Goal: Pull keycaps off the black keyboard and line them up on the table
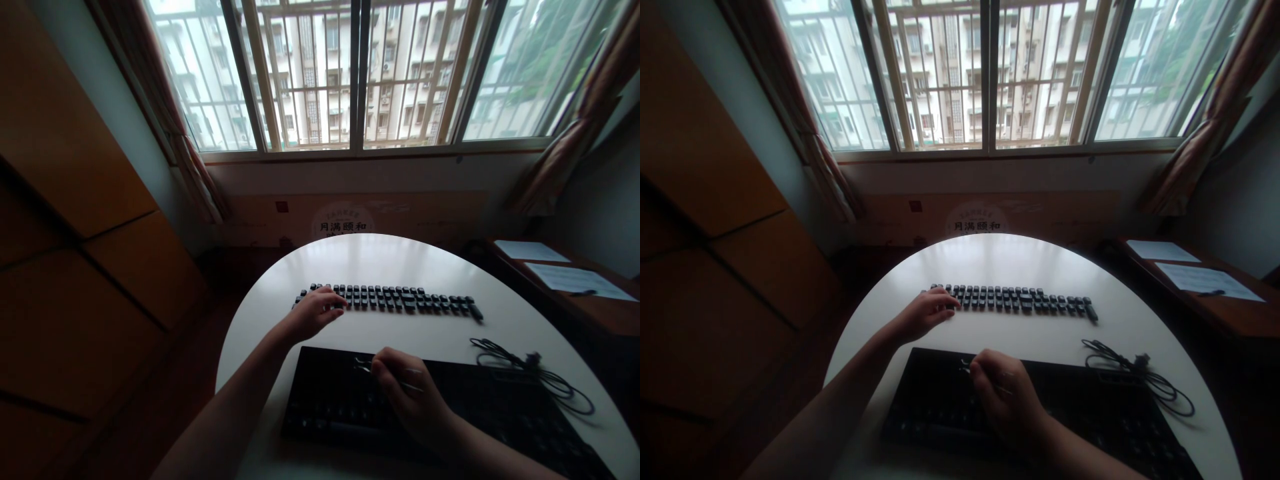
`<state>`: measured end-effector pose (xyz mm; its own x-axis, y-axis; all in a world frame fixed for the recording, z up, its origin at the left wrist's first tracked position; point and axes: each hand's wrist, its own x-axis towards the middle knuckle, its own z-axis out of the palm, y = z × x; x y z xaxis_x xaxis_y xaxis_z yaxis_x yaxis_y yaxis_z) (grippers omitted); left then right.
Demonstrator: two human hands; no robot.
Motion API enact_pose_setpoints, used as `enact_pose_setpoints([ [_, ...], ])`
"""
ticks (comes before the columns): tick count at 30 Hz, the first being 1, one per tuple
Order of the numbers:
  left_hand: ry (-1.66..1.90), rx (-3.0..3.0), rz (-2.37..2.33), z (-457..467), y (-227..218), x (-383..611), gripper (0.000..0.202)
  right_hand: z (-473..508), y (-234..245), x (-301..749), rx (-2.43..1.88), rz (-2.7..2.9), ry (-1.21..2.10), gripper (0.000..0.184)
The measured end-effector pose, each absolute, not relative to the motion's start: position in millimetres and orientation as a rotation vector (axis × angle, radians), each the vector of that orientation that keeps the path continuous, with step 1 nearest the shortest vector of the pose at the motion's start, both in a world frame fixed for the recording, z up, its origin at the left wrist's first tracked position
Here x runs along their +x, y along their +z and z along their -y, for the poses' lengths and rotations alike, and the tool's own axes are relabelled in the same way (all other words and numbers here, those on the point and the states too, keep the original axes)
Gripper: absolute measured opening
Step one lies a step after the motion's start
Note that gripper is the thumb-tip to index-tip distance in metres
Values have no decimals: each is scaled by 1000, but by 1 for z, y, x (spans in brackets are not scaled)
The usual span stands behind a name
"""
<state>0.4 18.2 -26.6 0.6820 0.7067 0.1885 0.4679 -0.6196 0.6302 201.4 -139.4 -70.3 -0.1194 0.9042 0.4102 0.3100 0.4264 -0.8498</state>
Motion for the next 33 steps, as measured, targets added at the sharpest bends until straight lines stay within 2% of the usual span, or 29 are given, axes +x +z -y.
enact_pose_setpoints([
  [6,625,2308,-887,-21,-32,-1,28,140,-72,203,-1084,1670,730,33],
  [13,651,2293,-882,-23,-35,-1,17,140,-72,202,-1074,1668,757,32],
  [33,683,2399,-916,-24,-35,-1,18,141,-73,202,-1080,1674,760,32],
])
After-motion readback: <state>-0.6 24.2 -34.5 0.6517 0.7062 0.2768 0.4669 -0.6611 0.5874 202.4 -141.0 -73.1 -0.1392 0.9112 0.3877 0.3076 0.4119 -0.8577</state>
